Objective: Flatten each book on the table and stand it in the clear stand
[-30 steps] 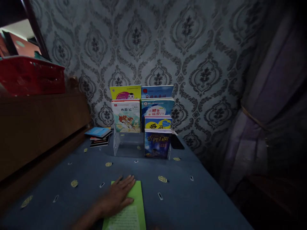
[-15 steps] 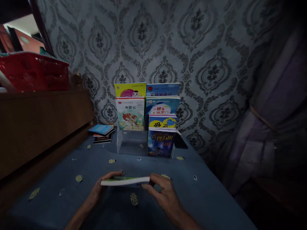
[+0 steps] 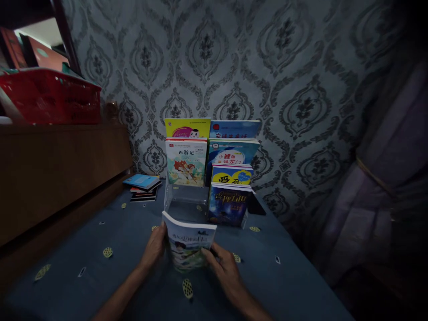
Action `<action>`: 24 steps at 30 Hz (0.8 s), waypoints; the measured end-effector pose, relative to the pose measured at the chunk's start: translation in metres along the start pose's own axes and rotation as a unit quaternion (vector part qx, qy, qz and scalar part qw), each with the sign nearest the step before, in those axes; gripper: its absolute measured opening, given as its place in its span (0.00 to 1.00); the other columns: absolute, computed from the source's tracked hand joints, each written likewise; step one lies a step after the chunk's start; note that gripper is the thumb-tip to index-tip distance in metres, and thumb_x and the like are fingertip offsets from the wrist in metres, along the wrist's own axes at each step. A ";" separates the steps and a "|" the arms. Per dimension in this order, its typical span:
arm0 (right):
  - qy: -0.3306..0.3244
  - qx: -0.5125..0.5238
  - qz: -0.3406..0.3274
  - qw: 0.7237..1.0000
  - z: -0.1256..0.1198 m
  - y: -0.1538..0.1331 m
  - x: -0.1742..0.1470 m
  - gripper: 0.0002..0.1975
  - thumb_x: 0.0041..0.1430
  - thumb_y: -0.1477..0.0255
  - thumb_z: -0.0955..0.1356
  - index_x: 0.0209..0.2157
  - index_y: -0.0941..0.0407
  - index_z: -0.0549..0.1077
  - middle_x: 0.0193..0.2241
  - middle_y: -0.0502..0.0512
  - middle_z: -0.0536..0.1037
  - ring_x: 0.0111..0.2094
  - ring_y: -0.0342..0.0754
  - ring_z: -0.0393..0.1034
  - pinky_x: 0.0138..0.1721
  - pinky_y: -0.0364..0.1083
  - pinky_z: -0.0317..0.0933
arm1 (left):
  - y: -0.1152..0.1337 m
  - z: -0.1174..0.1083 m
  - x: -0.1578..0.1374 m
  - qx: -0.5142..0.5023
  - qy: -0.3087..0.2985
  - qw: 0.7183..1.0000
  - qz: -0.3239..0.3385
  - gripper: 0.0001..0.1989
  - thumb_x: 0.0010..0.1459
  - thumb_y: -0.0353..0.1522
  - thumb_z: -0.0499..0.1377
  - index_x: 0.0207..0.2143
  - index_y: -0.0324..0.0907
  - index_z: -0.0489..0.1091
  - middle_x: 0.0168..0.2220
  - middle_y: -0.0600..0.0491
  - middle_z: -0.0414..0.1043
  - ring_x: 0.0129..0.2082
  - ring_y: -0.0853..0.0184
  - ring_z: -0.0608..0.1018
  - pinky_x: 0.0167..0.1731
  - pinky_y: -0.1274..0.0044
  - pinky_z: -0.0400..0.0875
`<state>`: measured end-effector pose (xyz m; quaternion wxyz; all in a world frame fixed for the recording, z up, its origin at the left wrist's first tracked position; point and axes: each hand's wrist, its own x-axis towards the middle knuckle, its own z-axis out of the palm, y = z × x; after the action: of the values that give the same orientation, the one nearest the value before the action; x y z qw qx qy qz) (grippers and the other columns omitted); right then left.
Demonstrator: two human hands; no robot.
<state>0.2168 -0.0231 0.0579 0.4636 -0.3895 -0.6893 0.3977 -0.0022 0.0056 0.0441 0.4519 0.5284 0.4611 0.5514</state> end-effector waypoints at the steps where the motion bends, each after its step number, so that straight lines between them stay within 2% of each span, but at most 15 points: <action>1: -0.004 0.004 0.002 1.000 0.000 0.001 0.001 0.23 0.64 0.52 0.64 0.42 0.56 0.80 0.34 0.56 0.82 0.35 0.54 0.75 0.37 0.48 0.69 | 0.001 0.001 0.002 -0.019 -0.003 1.000 -0.005 0.39 0.57 0.64 0.48 0.41 0.41 0.78 0.37 0.47 0.81 0.47 0.51 0.78 0.50 0.66 0.72; 6: -0.025 0.014 0.020 0.999 0.000 0.003 0.010 0.22 0.64 0.54 0.65 0.43 0.56 0.80 0.38 0.57 0.83 0.39 0.55 0.76 0.41 0.49 0.70 | 0.004 0.004 0.010 -0.119 -0.014 0.992 -0.025 0.37 0.55 0.63 0.54 0.43 0.40 0.78 0.37 0.46 0.82 0.49 0.50 0.78 0.52 0.64 0.72; 10: -0.008 -0.051 -0.022 0.998 -0.007 -0.003 0.036 0.20 0.65 0.54 0.64 0.40 0.55 0.79 0.34 0.55 0.82 0.35 0.53 0.75 0.35 0.46 0.67 | 0.016 0.000 0.037 -0.145 -0.023 0.989 0.004 0.37 0.50 0.62 0.60 0.39 0.37 0.77 0.38 0.44 0.82 0.48 0.50 0.79 0.53 0.62 0.71; 14: 0.056 -0.166 -0.106 0.979 -0.020 -0.026 0.087 0.19 0.66 0.57 0.62 0.31 0.55 0.76 0.24 0.50 0.76 0.27 0.47 0.69 0.29 0.43 0.59 | 0.060 -0.009 0.088 -0.071 -0.011 0.992 0.107 0.36 0.43 0.59 0.68 0.42 0.37 0.75 0.42 0.45 0.81 0.48 0.52 0.79 0.54 0.63 0.70; 19: 0.121 -0.223 -0.199 0.947 -0.030 -0.058 0.149 0.13 0.66 0.62 0.61 0.31 0.54 0.70 0.26 0.50 0.74 0.28 0.47 0.67 0.32 0.44 0.57 | 0.124 -0.024 0.145 0.030 -0.051 0.962 0.265 0.36 0.50 0.55 0.66 0.50 0.37 0.71 0.51 0.45 0.76 0.54 0.55 0.74 0.58 0.66 0.66; 21: 0.124 -0.220 -0.206 0.945 -0.029 -0.062 0.163 0.12 0.66 0.63 0.61 0.32 0.53 0.69 0.27 0.51 0.74 0.29 0.48 0.67 0.32 0.45 0.57 | 0.135 -0.028 0.157 0.055 -0.072 0.955 0.281 0.36 0.54 0.54 0.64 0.55 0.38 0.68 0.55 0.44 0.73 0.57 0.55 0.72 0.59 0.67 0.64; 24: 0.120 -0.219 -0.200 0.948 -0.027 -0.057 0.175 0.11 0.66 0.63 0.61 0.33 0.53 0.68 0.27 0.51 0.74 0.29 0.48 0.67 0.33 0.45 0.57 | 0.134 -0.032 0.168 0.077 -0.088 0.955 0.273 0.35 0.57 0.53 0.62 0.57 0.38 0.66 0.58 0.43 0.71 0.60 0.53 0.69 0.60 0.65 0.62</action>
<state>0.1861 0.1183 0.1741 0.5162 -0.3802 -0.7625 0.0868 -0.0409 0.1479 0.2039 0.2807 0.7140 0.2985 0.5677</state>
